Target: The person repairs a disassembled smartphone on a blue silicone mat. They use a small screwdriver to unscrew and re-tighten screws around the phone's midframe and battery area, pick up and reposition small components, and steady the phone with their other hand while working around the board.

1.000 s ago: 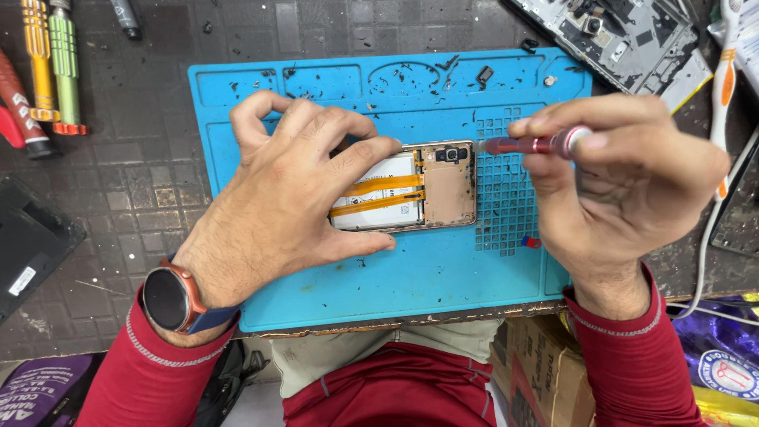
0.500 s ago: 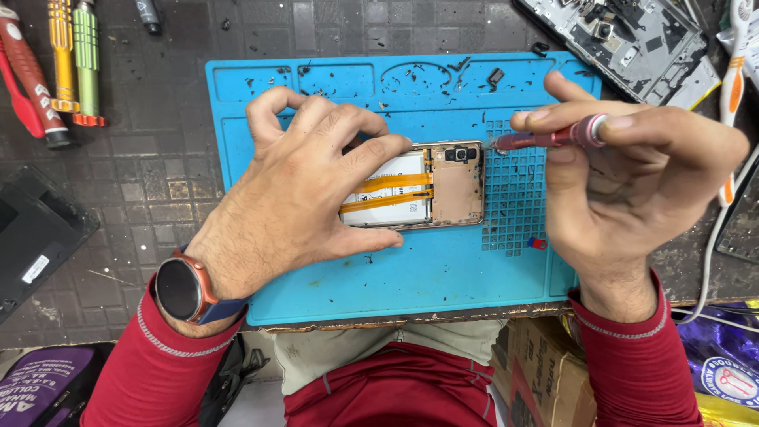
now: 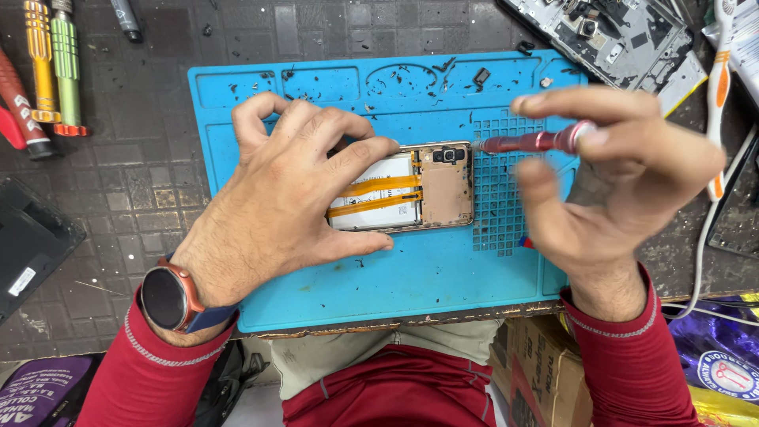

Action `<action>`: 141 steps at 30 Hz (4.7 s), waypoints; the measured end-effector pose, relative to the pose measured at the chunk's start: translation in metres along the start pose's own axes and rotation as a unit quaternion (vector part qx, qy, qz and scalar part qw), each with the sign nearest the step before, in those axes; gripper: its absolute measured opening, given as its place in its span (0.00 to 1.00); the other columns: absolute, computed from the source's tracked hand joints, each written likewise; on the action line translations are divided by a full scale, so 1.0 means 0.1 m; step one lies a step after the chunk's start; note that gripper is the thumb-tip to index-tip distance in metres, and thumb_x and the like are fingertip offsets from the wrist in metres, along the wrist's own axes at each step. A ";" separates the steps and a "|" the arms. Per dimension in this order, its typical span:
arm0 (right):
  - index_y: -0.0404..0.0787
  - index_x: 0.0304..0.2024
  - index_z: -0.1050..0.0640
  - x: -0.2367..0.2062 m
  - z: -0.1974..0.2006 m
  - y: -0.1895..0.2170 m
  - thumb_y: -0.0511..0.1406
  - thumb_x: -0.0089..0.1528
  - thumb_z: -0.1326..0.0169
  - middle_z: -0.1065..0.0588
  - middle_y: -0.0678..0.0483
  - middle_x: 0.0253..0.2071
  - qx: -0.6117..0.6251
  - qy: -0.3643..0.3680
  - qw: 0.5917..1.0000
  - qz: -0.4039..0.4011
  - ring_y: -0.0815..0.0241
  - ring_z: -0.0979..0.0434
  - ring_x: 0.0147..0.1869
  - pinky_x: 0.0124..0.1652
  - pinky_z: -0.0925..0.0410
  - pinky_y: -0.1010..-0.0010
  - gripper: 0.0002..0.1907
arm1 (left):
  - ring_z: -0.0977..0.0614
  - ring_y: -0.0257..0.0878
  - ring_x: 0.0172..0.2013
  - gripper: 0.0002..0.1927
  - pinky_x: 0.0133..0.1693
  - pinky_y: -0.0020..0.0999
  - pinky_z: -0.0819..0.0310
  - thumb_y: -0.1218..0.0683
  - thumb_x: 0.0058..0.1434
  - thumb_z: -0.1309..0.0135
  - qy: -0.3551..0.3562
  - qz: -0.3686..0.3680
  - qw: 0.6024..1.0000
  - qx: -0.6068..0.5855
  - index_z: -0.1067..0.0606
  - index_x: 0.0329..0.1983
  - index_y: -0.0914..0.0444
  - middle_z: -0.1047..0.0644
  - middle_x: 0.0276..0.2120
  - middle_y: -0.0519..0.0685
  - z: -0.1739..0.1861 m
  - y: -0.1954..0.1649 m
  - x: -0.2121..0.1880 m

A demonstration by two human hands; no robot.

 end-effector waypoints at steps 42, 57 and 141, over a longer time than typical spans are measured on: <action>0.42 0.58 0.46 -0.05 0.01 -0.02 0.25 0.82 0.48 0.30 0.44 0.49 0.044 -0.003 0.998 -0.039 0.55 0.21 0.47 0.55 0.20 0.63 0.19 | 0.26 0.47 0.51 0.41 0.61 0.54 0.50 0.35 0.46 0.29 0.003 0.002 1.000 0.005 0.25 0.59 0.59 0.26 0.51 0.48 0.01 -0.01 0.00; 0.39 0.55 0.37 -0.09 0.15 -0.12 0.26 0.77 0.46 0.30 0.49 0.42 0.050 -0.063 0.994 -0.075 0.61 0.25 0.40 0.45 0.26 0.69 0.12 | 0.26 0.46 0.51 0.40 0.61 0.54 0.50 0.36 0.47 0.29 0.003 0.000 1.000 0.002 0.25 0.59 0.58 0.27 0.51 0.48 0.00 0.00 -0.01; 0.36 0.42 0.35 0.17 -0.33 0.13 0.28 0.64 0.48 0.28 0.53 0.31 -0.020 0.247 0.965 -0.084 0.61 0.27 0.28 0.31 0.32 0.71 0.08 | 0.26 0.44 0.51 0.31 0.57 0.49 0.52 0.38 0.50 0.29 -0.089 0.018 0.990 -0.111 0.21 0.52 0.57 0.23 0.48 0.43 0.22 -0.12 0.02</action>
Point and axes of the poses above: each hand's wrist, its own x-axis towards the middle knuckle, its own z-axis out of the back of the hand, y = z × x, the point moved 7 cm from there along x, towards the middle knuckle
